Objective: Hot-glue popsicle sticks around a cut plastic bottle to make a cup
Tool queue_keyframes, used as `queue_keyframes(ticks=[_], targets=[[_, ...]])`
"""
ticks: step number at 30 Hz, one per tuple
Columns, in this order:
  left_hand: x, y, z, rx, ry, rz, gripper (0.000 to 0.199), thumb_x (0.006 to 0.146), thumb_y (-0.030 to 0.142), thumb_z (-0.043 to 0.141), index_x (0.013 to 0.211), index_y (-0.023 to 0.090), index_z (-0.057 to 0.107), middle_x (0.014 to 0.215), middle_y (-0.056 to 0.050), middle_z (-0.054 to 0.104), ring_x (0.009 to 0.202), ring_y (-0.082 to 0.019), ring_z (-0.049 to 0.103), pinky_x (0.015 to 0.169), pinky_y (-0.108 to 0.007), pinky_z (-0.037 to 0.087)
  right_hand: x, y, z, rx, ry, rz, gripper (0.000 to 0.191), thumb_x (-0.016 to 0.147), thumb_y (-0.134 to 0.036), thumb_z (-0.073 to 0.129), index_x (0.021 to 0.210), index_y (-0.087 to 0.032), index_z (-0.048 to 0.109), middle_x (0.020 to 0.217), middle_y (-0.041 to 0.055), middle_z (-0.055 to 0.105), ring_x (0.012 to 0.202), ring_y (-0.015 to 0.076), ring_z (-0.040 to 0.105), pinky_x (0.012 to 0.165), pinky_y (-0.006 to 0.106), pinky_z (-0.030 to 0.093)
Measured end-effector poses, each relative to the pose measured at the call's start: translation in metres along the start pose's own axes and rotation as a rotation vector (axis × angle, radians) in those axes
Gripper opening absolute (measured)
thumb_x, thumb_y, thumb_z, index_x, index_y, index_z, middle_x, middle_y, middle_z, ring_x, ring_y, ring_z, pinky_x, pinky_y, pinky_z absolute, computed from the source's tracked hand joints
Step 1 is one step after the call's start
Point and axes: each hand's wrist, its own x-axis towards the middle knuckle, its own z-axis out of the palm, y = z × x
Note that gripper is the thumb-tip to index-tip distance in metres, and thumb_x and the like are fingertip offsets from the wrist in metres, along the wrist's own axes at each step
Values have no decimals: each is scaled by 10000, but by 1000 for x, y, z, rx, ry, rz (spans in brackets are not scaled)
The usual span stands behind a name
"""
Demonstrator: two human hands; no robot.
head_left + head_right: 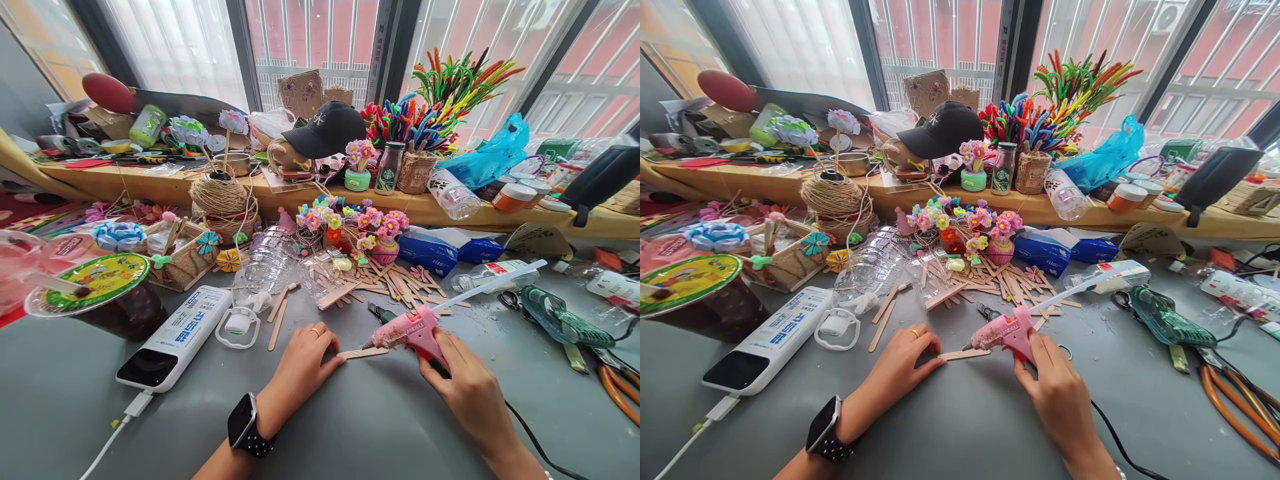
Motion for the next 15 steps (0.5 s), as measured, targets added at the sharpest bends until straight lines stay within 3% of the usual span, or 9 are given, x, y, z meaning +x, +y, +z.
queue_keyframes(ticks=[15], targets=[[-1,1,-3,0,-32,-20,98,770,269,591,801,183,558,841,-25,581,798,-192,538,700,-310,384,1,-5,-3,22,-57,-37,247,839,-214,398,1035,-109,507,852,92,629,750,192,613,649,300,477]])
